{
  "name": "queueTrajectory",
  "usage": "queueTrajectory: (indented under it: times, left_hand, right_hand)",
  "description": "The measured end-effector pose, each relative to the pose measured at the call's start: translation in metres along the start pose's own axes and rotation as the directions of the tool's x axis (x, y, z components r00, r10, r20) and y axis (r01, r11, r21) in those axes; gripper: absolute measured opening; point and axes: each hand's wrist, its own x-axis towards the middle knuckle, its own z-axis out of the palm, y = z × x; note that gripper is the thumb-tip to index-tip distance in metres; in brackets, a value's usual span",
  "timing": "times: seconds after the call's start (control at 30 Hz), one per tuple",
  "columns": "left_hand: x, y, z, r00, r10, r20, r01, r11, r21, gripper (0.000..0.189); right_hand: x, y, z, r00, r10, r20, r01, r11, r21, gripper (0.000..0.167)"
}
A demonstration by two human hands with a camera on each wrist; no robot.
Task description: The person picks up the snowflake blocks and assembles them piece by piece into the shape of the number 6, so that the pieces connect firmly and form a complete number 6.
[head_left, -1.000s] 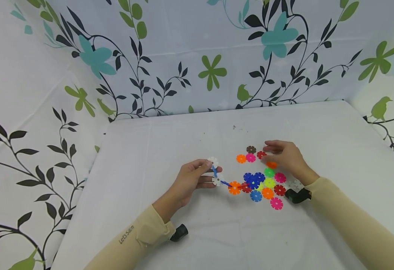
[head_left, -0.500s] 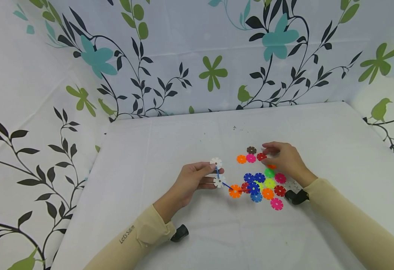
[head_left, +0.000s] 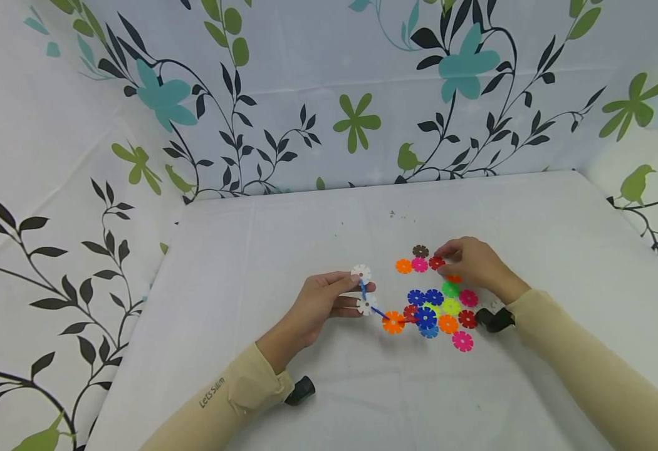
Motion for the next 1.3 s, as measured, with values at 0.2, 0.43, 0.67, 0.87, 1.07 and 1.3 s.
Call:
queueTrajectory:
  times: [0.2,0.43,0.67,0.87,1.07,1.3]
  left_hand:
    - [-0.001,-0.001,0.000,1.000,-0.008,0.001,0.008,1.000,0.004,0.034]
    - [-0.001,-0.001,0.001,1.000,-0.011,0.005,0.010,1.000,0.008,0.034]
    - [-0.001,0.000,0.001,1.000,-0.007,0.008,0.007,1.000,0.013,0.033]
    - [-0.001,0.000,0.002,1.000,-0.015,0.000,0.015,1.000,0.013,0.035]
    - [0.000,-0.001,0.002,1.000,-0.016,-0.003,0.016,1.000,0.024,0.036]
    - [0.000,-0.001,0.003,1.000,-0.015,0.003,0.015,0.999,0.042,0.041]
  right_hand:
    - [0.006,-0.001,-0.003,0.998,-0.001,0.055,0.002,1.000,-0.012,0.042]
    - [0.006,-0.003,-0.005,0.998,0.021,0.064,-0.021,1.000,0.008,0.044]
    - [0.005,-0.003,-0.004,0.999,0.026,0.025,-0.027,0.999,0.034,0.044]
    - [0.004,0.000,-0.002,1.000,-0.005,-0.007,0.005,0.999,0.042,0.042]
    - [0.000,-0.002,-0.001,0.998,-0.051,-0.031,0.052,0.997,0.050,0.032]
    - [-0.003,-0.012,-0.003,0.992,-0.114,-0.051,0.120,0.981,0.152,0.024]
